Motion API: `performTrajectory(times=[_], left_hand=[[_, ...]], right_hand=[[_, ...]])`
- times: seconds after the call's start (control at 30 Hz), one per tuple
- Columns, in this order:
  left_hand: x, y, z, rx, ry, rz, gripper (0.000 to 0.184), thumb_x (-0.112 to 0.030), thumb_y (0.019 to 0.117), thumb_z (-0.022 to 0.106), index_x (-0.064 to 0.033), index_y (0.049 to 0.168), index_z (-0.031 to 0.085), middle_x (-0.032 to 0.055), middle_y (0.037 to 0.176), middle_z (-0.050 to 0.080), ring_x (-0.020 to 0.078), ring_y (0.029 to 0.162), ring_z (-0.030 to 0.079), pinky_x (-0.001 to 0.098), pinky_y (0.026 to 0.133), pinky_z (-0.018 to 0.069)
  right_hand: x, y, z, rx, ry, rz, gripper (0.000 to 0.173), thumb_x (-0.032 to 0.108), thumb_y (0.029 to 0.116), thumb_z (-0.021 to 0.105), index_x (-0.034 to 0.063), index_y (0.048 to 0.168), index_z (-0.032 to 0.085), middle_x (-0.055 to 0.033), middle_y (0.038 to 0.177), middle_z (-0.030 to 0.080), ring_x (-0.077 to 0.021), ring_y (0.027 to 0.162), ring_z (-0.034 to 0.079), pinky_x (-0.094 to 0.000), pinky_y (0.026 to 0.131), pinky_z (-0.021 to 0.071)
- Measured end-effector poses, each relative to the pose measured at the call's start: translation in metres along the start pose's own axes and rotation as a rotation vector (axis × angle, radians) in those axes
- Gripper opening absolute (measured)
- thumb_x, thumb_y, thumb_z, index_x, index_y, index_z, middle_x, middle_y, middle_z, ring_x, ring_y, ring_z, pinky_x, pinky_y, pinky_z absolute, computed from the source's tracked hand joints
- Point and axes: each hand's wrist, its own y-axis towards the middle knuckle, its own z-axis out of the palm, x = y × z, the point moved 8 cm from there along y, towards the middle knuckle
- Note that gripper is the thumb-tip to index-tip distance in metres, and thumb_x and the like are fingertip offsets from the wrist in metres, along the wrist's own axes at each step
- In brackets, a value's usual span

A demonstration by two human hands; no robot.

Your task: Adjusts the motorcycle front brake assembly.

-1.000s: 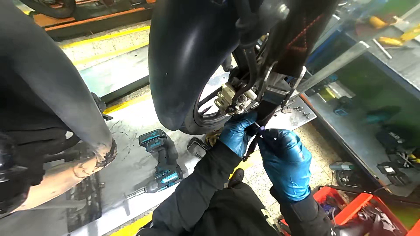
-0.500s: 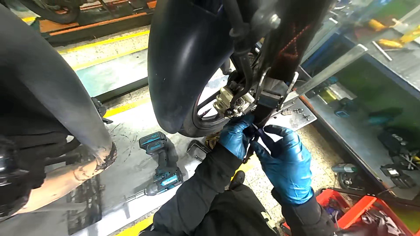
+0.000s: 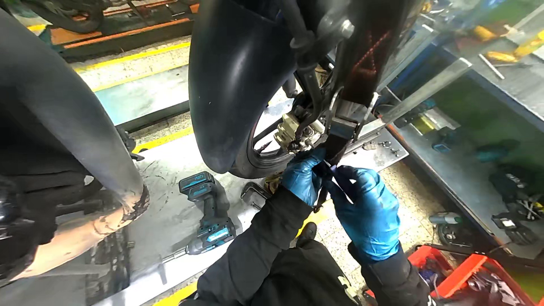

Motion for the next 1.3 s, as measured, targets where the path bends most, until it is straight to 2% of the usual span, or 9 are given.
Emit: performTrajectory(times=[0.13, 0.27, 0.47, 0.6, 0.7, 0.87, 1.03, 1.17, 1.3], left_hand=[[0.002, 0.0, 0.001, 0.056, 0.007, 0.003, 0.01, -0.013, 0.0997, 0.063, -0.0059, 0.107, 0.064, 0.0072, 0.088, 0.067, 0.0144, 0.076, 0.066, 0.0299, 0.069, 0.0583], [-0.001, -0.004, -0.002, 0.146, -0.017, -0.021, 0.011, -0.012, 0.1018, 0.06, -0.0062, 0.111, 0.062, 0.0088, 0.091, 0.068, 0.0139, 0.073, 0.067, 0.0268, 0.065, 0.0586], [0.002, 0.0, -0.001, 0.153, 0.026, 0.029, 0.013, -0.015, 0.1025, 0.057, -0.0069, 0.111, 0.064, 0.007, 0.092, 0.068, 0.0142, 0.079, 0.067, 0.0305, 0.071, 0.0585], [0.001, -0.001, 0.002, 0.165, 0.007, 0.016, 0.009, -0.012, 0.1022, 0.055, -0.009, 0.105, 0.063, 0.0027, 0.082, 0.065, 0.0096, 0.066, 0.062, 0.0254, 0.059, 0.0553], [-0.004, -0.007, -0.005, 0.137, 0.149, 0.111, 0.018, -0.007, 0.0994, 0.061, -0.0008, 0.116, 0.063, 0.0097, 0.095, 0.069, 0.0153, 0.08, 0.067, 0.0322, 0.073, 0.0596], [-0.029, -0.068, -0.107, 0.184, 0.789, 0.302, 0.035, -0.007, 0.0964, 0.067, 0.0019, 0.13, 0.063, 0.0128, 0.116, 0.071, 0.0155, 0.1, 0.07, 0.0339, 0.091, 0.0594], [-0.06, -0.135, -0.297, -0.386, 0.936, 0.054, 0.027, -0.01, 0.0982, 0.067, -0.0026, 0.124, 0.068, 0.0106, 0.11, 0.073, 0.0186, 0.09, 0.07, 0.0365, 0.08, 0.0601], [-0.017, -0.155, -0.287, -0.174, 0.628, -0.045, 0.049, -0.029, 0.1058, 0.048, -0.0071, 0.15, 0.047, 0.0099, 0.133, 0.066, 0.0233, 0.113, 0.068, 0.0421, 0.093, 0.0587], [-0.005, -0.161, -0.284, -0.447, 0.209, 0.08, 0.042, -0.023, 0.1116, 0.03, -0.0022, 0.117, 0.065, 0.0094, 0.094, 0.072, 0.0173, 0.08, 0.07, 0.0333, 0.071, 0.0598]], right_hand=[[0.004, 0.001, 0.002, -0.01, -0.155, -0.002, 0.022, 0.027, 0.0989, 0.067, 0.0109, 0.111, 0.076, -0.0098, 0.087, 0.074, -0.0262, 0.075, 0.071, -0.0452, 0.058, 0.056], [-0.013, 0.009, 0.014, 0.219, 0.044, 0.194, 0.036, 0.043, 0.1051, 0.053, 0.0152, 0.094, 0.072, 0.0025, 0.058, 0.058, -0.0124, 0.047, 0.055, -0.036, 0.04, 0.044], [-0.001, 0.01, 0.015, 0.303, -0.301, 0.166, 0.034, 0.042, 0.1054, 0.049, 0.014, 0.102, 0.069, -0.0091, 0.073, 0.067, -0.0324, 0.063, 0.068, -0.0526, 0.048, 0.0497], [-0.006, 0.013, 0.025, 0.371, -0.105, 0.2, 0.039, 0.042, 0.107, 0.048, 0.0104, 0.099, 0.07, -0.0102, 0.064, 0.062, -0.0319, 0.056, 0.063, -0.0547, 0.046, 0.0455], [-0.007, 0.007, 0.02, 0.377, -0.006, 0.16, 0.038, 0.037, 0.1081, 0.05, 0.0046, 0.106, 0.069, -0.0142, 0.069, 0.063, -0.0312, 0.058, 0.062, -0.0549, 0.05, 0.0468], [-0.033, -0.057, 0.043, 0.708, 0.236, 0.251, 0.043, 0.051, 0.1043, 0.046, 0.0152, 0.114, 0.069, 0.0009, 0.071, 0.063, -0.0131, 0.057, 0.061, -0.0395, 0.051, 0.0538], [-0.033, -0.143, 0.157, 1.15, 0.219, 0.313, 0.03, 0.033, 0.1022, 0.062, 0.0119, 0.123, 0.067, -0.0109, 0.105, 0.072, -0.0276, 0.096, 0.071, -0.0564, 0.086, 0.0576], [0.065, -0.177, 0.182, 1.336, 0.512, 0.19, 0.037, 0.034, 0.0999, 0.064, 0.0111, 0.129, 0.065, -0.0101, 0.112, 0.071, -0.023, 0.1, 0.07, -0.0484, 0.091, 0.0584], [0.062, -0.172, 0.201, 1.205, 0.673, 0.295, 0.022, 0.031, 0.1006, 0.065, 0.012, 0.106, 0.076, -0.0029, 0.094, 0.075, -0.0141, 0.085, 0.072, -0.0396, 0.081, 0.0604]])
